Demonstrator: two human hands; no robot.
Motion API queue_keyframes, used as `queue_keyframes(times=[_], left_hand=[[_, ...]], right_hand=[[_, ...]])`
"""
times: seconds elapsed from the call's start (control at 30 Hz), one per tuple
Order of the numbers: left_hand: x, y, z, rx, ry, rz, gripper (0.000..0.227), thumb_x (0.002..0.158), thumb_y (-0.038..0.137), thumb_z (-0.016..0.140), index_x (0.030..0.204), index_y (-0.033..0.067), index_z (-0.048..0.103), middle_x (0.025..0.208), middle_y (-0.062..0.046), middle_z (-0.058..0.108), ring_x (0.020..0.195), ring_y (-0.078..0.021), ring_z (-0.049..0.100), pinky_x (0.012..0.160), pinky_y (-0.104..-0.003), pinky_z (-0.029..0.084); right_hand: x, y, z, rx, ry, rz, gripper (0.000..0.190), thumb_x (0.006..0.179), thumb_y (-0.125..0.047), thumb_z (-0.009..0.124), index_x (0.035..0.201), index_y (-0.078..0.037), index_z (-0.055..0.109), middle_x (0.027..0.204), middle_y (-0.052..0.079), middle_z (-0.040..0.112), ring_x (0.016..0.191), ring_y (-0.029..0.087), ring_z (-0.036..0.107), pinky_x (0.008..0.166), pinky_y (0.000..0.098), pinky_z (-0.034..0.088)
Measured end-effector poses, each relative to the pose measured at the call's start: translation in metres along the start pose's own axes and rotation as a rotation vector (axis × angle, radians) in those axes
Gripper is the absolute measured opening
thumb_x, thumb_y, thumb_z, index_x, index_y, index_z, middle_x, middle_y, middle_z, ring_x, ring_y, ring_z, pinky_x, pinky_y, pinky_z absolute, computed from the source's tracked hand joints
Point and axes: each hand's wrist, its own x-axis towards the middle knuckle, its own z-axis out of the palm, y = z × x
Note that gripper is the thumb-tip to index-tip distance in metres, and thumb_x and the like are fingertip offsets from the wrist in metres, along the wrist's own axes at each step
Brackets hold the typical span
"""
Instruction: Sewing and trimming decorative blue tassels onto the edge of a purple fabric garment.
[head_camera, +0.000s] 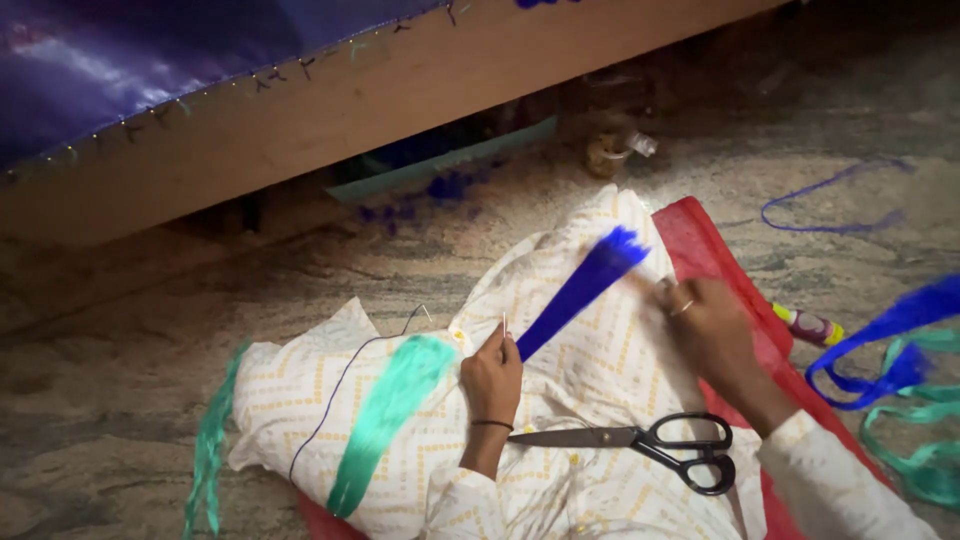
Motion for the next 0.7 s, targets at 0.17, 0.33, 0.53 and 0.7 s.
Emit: queue_keyframes(times=[0.17,0.33,0.53,0.7], left_hand=[[0.001,-0.014,0.012,-0.01,0.033,-0.014,0.026,0.091,0.024,0.064,0.111,0.0171,0.078,0.067,-0.02,0.067,0.06,-0.039,0.067,0.054,-0.048,0.051],[0.001,-0.005,0.003,-0.032,0.041,-0.012,0.024,0.091,0.022,0.064,0.109,0.0151,0.078,0.067,-0.02,0.067,0.062,-0.0408,0.066,0.054,-0.049,0.051],[0.019,0.008,-0.012,-0.333,-0.085,-0.143,0.03,0.094,0.03,0.071,0.082,0.0022,0.071,0.062,-0.012,0.072,0.055,-0.0235,0.072,0.054,-0.038,0.053],[0.053,0.06,-0.038,-0.838,-0.215,0.143,0.014,0.098,0.014,0.064,0.108,0.0047,0.066,0.089,-0.007,0.074,0.08,-0.0113,0.071,0.07,-0.027,0.057]], right_hand=[[0.004,0.012,0.004,-0.205,-0.014,-0.057,0.017,0.1,-0.009,0.059,0.116,-0.007,0.065,0.095,0.019,0.063,0.088,0.038,0.062,0.076,0.0489,0.05],[0.007,-0.009,-0.012,-0.146,0.046,-0.343,0.029,0.087,-0.007,0.062,0.115,-0.008,0.065,0.095,0.017,0.066,0.087,0.036,0.065,0.074,0.0449,0.053],[-0.002,0.028,-0.017,0.925,-0.153,0.508,0.022,0.103,-0.02,0.059,0.119,-0.006,0.06,0.087,0.004,0.062,0.072,0.019,0.058,0.063,0.04,0.052],[0.035,-0.068,-0.061,0.352,-0.724,-0.193,0.02,0.087,-0.024,0.075,0.095,-0.006,0.08,0.093,0.007,0.079,0.084,0.015,0.075,0.072,0.0293,0.057]])
